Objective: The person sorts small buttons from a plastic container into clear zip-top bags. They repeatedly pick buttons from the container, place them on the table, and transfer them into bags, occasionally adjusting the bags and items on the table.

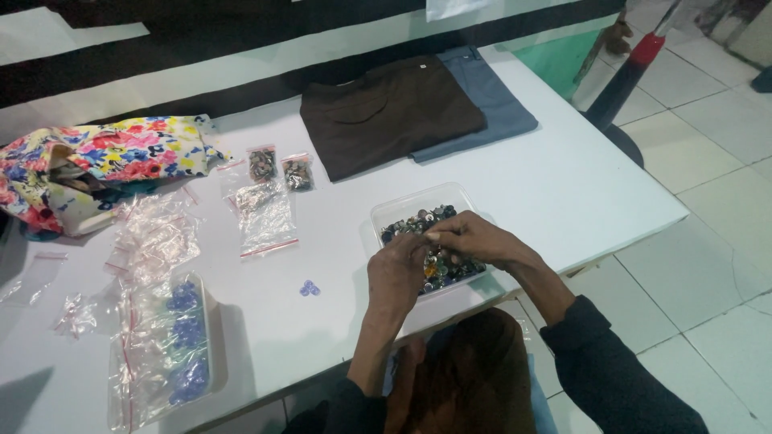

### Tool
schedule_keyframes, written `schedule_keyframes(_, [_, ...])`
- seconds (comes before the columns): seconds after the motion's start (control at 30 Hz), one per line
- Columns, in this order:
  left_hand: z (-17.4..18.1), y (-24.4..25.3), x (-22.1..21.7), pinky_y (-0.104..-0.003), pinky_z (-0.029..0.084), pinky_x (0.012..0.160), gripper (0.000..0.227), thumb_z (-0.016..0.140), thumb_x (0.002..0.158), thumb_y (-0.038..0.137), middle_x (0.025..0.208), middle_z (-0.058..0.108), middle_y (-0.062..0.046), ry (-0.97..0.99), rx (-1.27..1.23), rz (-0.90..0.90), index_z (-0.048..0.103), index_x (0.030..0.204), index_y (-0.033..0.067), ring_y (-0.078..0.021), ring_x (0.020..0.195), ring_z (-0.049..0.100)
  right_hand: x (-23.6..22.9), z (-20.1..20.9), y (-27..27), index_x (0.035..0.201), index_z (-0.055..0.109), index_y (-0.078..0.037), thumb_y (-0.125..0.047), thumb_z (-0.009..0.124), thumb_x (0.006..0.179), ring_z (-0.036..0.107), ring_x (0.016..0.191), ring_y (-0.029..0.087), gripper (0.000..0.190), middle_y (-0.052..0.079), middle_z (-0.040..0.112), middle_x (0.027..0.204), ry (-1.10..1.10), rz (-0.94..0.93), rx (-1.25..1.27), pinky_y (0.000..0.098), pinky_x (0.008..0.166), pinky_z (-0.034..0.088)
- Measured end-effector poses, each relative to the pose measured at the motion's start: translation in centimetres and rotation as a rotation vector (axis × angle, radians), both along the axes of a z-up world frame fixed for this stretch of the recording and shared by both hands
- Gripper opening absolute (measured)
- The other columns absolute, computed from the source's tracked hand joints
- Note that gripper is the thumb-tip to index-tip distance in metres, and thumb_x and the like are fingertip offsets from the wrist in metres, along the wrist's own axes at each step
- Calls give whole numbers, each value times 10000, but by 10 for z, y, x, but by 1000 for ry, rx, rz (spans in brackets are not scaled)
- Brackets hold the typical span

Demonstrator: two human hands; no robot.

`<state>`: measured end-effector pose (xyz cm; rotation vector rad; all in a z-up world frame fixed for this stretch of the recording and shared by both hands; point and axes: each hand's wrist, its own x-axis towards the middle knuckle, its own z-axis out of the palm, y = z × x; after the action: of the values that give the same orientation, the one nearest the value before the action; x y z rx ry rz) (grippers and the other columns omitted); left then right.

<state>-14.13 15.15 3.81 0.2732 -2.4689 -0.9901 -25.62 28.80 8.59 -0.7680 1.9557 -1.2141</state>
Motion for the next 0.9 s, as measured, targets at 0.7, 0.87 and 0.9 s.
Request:
schedule_keyframes(0.7, [22,2,22,-359,614,596,104,706,934,56,959,721,-48,498,-281,42,706,1023,110,-288,802,745,51,42,0,1100,761,60,-236,638,987,644,630,181,340,187,686,752,70,-145,-225,298,539,542])
schedule_keyframes(0.87, [20,3,89,-346,639,683,149,761,894,51,992,735,-138,782,-290,198,717,1037,45,-305,842,747,126,39,-11,1158,797,-114,-190,690,923,730,774,246,269,152,762,947,426,-156,-157,347,634,584])
schedule_keyframes(0.9, [23,2,106,-333,661,741,153,735,906,-34,992,724,-194,816,-284,151,671,1044,-28,-276,852,749,142,35,-12,1182,790,-178,-204,692,900,706,844,148,300,27,792,1072,499,-175,-85,279,732,589])
